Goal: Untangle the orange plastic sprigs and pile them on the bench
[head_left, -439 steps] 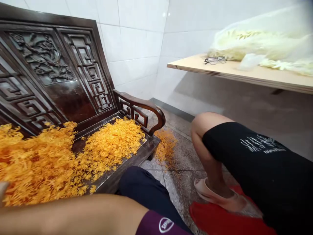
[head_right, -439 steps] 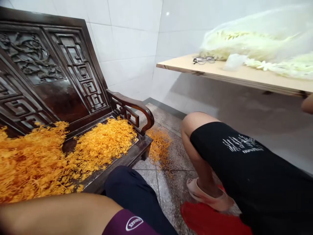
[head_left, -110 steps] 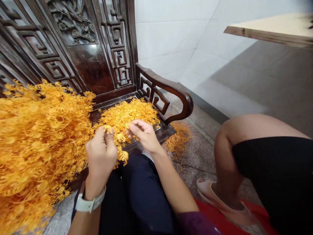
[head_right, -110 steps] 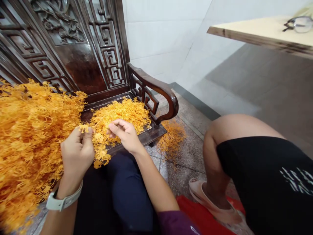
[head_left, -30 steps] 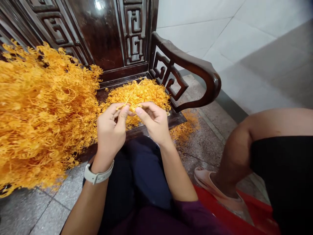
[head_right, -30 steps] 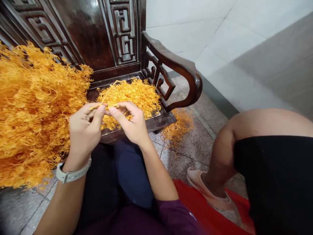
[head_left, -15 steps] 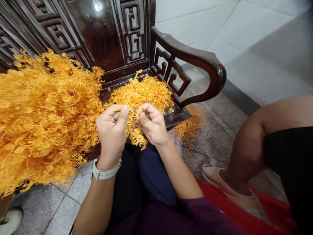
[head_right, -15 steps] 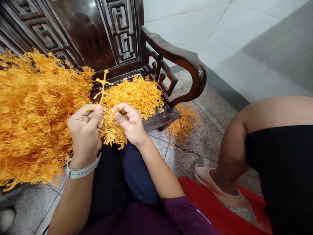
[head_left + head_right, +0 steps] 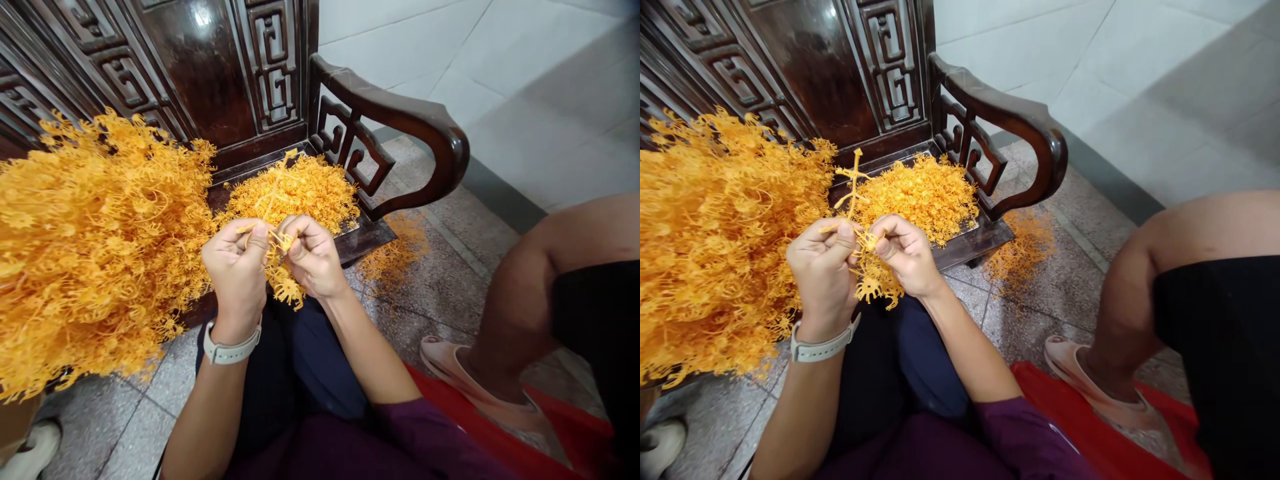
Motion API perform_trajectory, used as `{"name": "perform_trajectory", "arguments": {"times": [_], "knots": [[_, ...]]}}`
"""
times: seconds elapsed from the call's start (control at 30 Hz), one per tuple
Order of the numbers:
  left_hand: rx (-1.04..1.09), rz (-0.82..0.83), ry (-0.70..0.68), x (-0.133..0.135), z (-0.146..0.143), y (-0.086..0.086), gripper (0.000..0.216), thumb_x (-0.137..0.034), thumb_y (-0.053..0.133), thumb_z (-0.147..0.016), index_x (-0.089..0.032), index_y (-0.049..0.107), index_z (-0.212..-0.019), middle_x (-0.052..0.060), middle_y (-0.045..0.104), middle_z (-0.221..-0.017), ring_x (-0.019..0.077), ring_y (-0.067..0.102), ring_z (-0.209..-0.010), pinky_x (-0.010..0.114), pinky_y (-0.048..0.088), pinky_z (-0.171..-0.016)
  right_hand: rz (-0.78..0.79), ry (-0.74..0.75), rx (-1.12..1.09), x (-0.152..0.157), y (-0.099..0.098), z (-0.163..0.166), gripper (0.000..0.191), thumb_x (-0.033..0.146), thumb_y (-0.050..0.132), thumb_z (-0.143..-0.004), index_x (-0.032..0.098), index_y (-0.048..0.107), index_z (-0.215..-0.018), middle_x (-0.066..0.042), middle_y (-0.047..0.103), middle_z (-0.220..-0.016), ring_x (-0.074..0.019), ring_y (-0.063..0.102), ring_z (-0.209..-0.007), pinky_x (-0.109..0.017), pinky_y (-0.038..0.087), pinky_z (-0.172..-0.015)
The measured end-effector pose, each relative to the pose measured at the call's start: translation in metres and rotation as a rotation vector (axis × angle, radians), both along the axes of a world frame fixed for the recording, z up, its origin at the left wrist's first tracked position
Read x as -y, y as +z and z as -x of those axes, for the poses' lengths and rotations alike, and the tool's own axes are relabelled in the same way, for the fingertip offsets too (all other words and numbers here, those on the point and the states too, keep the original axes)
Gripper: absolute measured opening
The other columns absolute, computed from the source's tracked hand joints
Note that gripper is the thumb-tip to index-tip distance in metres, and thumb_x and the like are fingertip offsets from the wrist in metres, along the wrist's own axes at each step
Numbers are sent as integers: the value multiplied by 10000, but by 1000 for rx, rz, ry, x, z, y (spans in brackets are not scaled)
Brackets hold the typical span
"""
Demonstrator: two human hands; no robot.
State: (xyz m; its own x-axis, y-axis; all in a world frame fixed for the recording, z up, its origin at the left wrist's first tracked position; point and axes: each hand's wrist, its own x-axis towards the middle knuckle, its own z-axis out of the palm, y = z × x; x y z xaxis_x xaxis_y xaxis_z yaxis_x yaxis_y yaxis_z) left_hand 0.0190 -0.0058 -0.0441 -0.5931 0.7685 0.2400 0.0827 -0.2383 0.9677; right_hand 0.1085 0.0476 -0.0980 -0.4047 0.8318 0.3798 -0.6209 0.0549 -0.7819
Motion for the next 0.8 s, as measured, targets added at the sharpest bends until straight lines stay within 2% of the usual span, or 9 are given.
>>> {"name": "perform_trajectory", "arguments": {"times": [0.1, 0.13, 0.2, 0.3, 0.4, 0.53, 0.63, 0.7, 0.8], "knots": [[105, -40, 107, -9, 26, 0, 144, -227, 779, -827, -196, 650, -773, -27, 558, -671, 69, 404, -495, 227, 330, -450, -53, 15, -142, 6, 3, -11, 328, 469, 804, -897, 245, 606, -763, 5, 531, -731, -164, 514, -715, -335, 441, -713], [151, -78, 187, -12, 39, 0, 177, -210, 795, -807, -204, 626, -755, -39, 517, -651, 71, 403, -490, 227, 326, -437, -70, 5, -192, 8, 3, -18, 338, 450, 812, -890, 246, 591, -736, 11, 515, -696, -165, 509, -696, -339, 452, -708], [158, -159, 340, -19, 64, 0, 278, -163, 852, -732, -194, 581, -683, -24, 571, -725, 54, 418, -496, 222, 290, -405, -67, -61, -199, 9, -2, -33, 351, 436, 835, -868, 246, 585, -712, 16, 517, -663, -164, 516, -671, -343, 475, -696], [132, -108, 235, -23, 79, -2, 224, -282, 869, -803, -194, 668, -757, -11, 619, -744, 53, 446, -490, 218, 298, -417, 19, -246, 11, -4, -13, -46, 246, 428, 855, -865, 255, 684, -831, 7, 628, -749, -152, 585, -697, -325, 496, -688], [44, -110, 124, -23, 67, -5, 214, -395, 857, -857, -213, 747, -859, -16, 613, -668, 72, 502, -515, 213, 312, -442, 12, -388, 226, -41, -22, -42, 283, 464, 844, -869, 270, 708, -1023, -6, 712, -886, -154, 659, -780, -317, 530, -730], [-7, -82, 38, -21, 53, -6, 253, -435, 836, -890, -192, 773, -917, -11, 609, -607, 71, 496, -498, 210, 288, -435, -235, -503, 668, -99, -25, -32, 484, 545, 788, -885, 246, 655, -1242, -76, 757, -1042, -237, 701, -957, -413, 562, -888], [-15, -62, 14, -19, 52, -6, 275, -443, 817, -913, -175, 761, -927, 4, 636, -637, 70, 523, -514, 196, 318, -439, -424, -591, 912, -110, -19, -29, 418, 580, 698, -950, 192, 735, -1101, -147, 759, -1130, -303, 683, -1073, -509, 511, -1021], [-22, -54, -17, -17, 51, -6, 280, -450, 804, -926, -174, 753, -934, 5, 637, -649, 74, 549, -539, 187, 346, -452, -378, -547, 790, -97, -11, -27, 437, 598, 597, -1014, 193, 761, -1015, -118, 768, -1049, -261, 694, -991, -465, 534, -961], [-21, -79, -84, -15, 45, -4, 281, -461, 790, -939, -184, 742, -952, 4, 633, -680, 79, 565, -566, 187, 378, -474, -202, -203, 491, -62, 6, -24, 484, 618, 536, -1049, 202, 784, -1057, -62, 770, -957, -182, 700, -883, -355, 553, -829]]}}
